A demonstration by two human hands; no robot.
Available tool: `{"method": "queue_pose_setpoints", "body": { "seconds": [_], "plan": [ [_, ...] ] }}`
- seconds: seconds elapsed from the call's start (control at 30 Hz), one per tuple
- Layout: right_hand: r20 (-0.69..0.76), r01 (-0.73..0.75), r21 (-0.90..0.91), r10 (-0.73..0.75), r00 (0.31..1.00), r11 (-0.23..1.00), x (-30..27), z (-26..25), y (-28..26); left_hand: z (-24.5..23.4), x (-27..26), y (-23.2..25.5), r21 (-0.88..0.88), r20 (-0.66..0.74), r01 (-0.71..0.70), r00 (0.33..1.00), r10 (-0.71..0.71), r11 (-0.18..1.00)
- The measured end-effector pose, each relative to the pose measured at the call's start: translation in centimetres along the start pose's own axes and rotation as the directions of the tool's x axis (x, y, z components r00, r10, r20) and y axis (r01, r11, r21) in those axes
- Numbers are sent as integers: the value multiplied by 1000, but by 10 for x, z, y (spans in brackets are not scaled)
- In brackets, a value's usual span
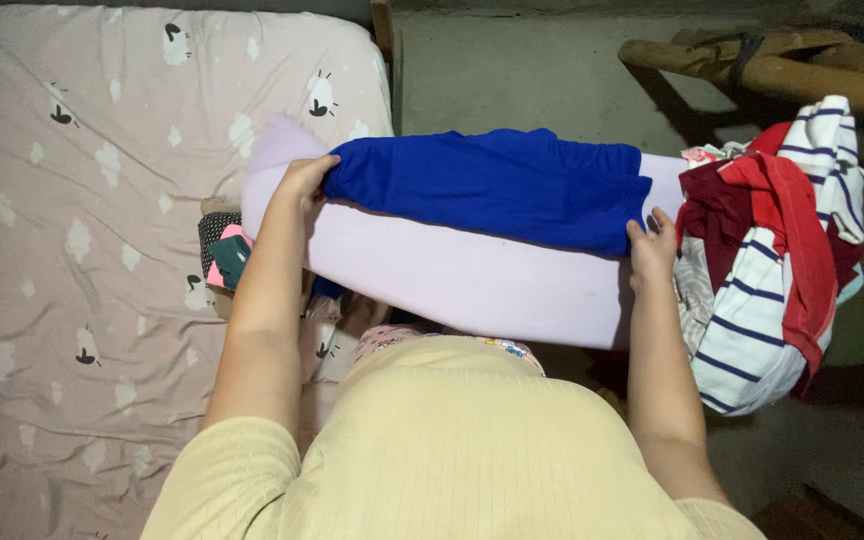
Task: The person folds items of clothing including a green garment, a blue shirt, a red and white shirt, and a striped shirt on an ironing board.
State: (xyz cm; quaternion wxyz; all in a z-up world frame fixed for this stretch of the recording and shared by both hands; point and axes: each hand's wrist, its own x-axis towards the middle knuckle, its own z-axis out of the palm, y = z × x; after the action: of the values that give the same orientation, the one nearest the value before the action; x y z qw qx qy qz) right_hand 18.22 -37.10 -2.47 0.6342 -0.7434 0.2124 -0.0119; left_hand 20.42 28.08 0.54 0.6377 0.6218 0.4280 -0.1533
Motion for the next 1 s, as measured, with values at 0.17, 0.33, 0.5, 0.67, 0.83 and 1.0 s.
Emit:
{"method": "queue_pose_setpoints", "body": {
  "seconds": [0.17, 0.33, 0.5, 0.67, 0.83, 1.0],
  "plan": [
    [-62, -1, 28, 2, 998, 1000, 43, -5, -37, -13, 23, 20, -406, 107, -150, 972, 210, 901],
    [-23, 184, 167, -183, 983, 969, 79, -15, -134, -46, 15, 97, -360, 65, -337, 921, 384, 870],
    [75, 187, 252, -212, 974, 949, 45, -45, -226, -86, -54, 146, -331, 141, -481, 825, 547, 812],
    [118, 266, 104, -278, 953, 958, -4, -98, -158, -128, -71, 51, -151, 252, -547, 784, 567, 823],
    [45, -51, -214, 63, 997, 975, -60, -92, -22, -107, -99, -105, 420, 210, -231, 966, 154, 877],
    [19, -150, -411, 173, 985, 899, -82, -79, 16, -98, -100, -145, 248, 425, -192, 902, 72, 949]
  ]
}}
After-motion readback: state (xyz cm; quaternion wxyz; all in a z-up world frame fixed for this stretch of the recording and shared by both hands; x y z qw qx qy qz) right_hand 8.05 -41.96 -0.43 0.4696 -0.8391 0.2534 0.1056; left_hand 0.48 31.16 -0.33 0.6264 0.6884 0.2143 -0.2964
